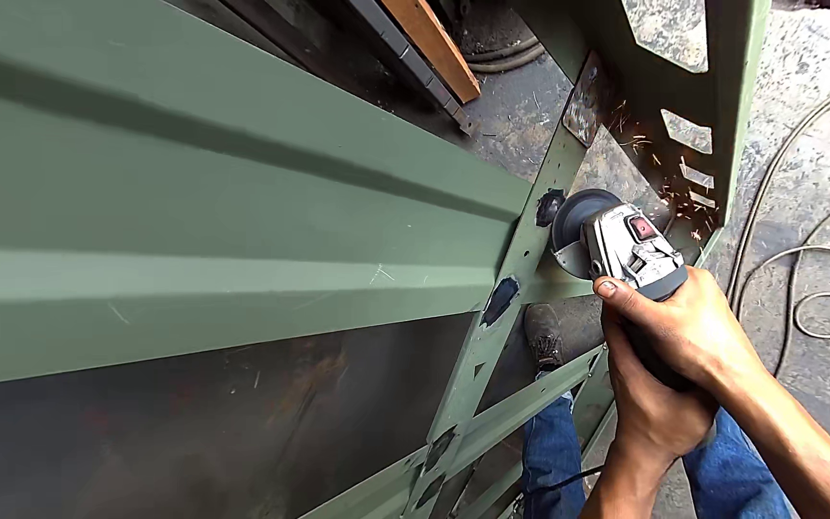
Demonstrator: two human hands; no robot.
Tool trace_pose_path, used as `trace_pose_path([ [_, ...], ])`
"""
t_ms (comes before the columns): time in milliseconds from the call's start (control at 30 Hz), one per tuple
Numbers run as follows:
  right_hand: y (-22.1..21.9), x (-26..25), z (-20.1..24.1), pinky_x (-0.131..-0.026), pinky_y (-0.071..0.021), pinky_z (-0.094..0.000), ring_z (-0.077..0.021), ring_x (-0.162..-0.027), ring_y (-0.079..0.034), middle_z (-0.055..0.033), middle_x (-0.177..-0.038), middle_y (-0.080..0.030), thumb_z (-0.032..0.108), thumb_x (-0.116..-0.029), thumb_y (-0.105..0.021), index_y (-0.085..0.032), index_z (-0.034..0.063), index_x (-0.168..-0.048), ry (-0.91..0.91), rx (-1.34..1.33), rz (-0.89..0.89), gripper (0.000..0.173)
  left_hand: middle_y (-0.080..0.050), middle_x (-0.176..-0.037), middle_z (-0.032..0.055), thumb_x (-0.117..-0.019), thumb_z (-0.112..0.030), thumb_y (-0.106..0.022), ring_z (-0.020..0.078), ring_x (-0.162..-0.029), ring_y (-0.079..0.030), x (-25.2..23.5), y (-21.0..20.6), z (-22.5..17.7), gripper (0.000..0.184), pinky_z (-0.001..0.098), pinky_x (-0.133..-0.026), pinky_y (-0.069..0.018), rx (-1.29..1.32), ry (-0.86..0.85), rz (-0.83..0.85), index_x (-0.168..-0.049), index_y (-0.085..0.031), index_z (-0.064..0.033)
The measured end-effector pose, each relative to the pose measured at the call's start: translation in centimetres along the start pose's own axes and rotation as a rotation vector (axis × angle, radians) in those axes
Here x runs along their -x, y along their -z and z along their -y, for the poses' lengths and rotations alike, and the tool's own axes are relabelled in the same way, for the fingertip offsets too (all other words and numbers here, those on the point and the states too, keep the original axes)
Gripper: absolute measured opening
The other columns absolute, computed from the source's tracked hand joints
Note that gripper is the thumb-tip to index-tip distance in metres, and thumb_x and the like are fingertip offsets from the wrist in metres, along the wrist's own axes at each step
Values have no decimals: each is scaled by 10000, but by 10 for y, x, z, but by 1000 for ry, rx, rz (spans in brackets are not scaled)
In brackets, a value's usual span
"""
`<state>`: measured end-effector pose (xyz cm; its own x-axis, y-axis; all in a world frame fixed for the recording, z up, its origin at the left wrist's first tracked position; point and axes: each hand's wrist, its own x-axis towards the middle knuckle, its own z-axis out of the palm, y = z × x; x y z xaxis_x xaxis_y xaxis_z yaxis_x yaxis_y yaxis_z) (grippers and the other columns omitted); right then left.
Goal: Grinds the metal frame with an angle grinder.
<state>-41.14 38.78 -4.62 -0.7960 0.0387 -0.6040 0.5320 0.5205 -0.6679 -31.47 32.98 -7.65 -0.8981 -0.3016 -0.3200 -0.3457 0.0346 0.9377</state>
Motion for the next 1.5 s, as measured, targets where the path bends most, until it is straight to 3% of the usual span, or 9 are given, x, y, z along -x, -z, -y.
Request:
trace_pose_path([
  [200,-2,2,3,-458,-482,-369,-77,-531,-605,94,-614,-622,938,-658,-613,-667,314,-747,6,-26,13,633,-643,-1190,101,-590,-217,-862,118,-1089,-652,1,3,0,1033,341,-959,-571,-28,-3,-13,-1456,-338,-10],
  [300,-1,1,3,-459,-478,-374,-80,-529,-602,94,-598,-613,945,-654,-606,-659,313,-715,5,-16,8,638,-636,-1194,115,-581,-217,-866,114,-1098,-644,1,2,-3,1037,323,-976,-557,-6,6,-16,-1447,-346,19],
  [1000,0,3,7,-440,-470,-376,-87,-511,-594,81,-599,-616,942,-658,-613,-661,309,-732,7,-26,17,639,-646,-1168,87,-597,-202,-864,117,-1066,-660,-2,4,-5,1008,344,-941,-580,-1,2,-6,-1441,-342,-27],
  [1133,2,3,7,-437,-455,-375,-88,-499,-580,81,-575,-596,961,-641,-600,-640,308,-685,-7,-4,-1,655,-644,-1164,108,-590,-217,-867,119,-1066,-658,0,1,-7,1019,334,-953,-572,9,8,-3,-1433,-341,11],
  [1267,1,2,6,-443,-473,-374,-81,-521,-601,90,-607,-620,946,-650,-616,-666,311,-748,9,-12,15,644,-653,-1148,89,-606,-214,-862,117,-1050,-664,-1,1,-4,974,344,-931,-584,8,6,-11,-1419,-365,-18],
  [1500,1,2,7,-437,-458,-363,-72,-509,-583,98,-591,-600,963,-629,-606,-647,317,-717,15,2,-1,653,-648,-1136,99,-595,-216,-860,112,-1045,-664,-1,1,-4,969,328,-931,-579,19,-5,-25,-1399,-368,10],
])
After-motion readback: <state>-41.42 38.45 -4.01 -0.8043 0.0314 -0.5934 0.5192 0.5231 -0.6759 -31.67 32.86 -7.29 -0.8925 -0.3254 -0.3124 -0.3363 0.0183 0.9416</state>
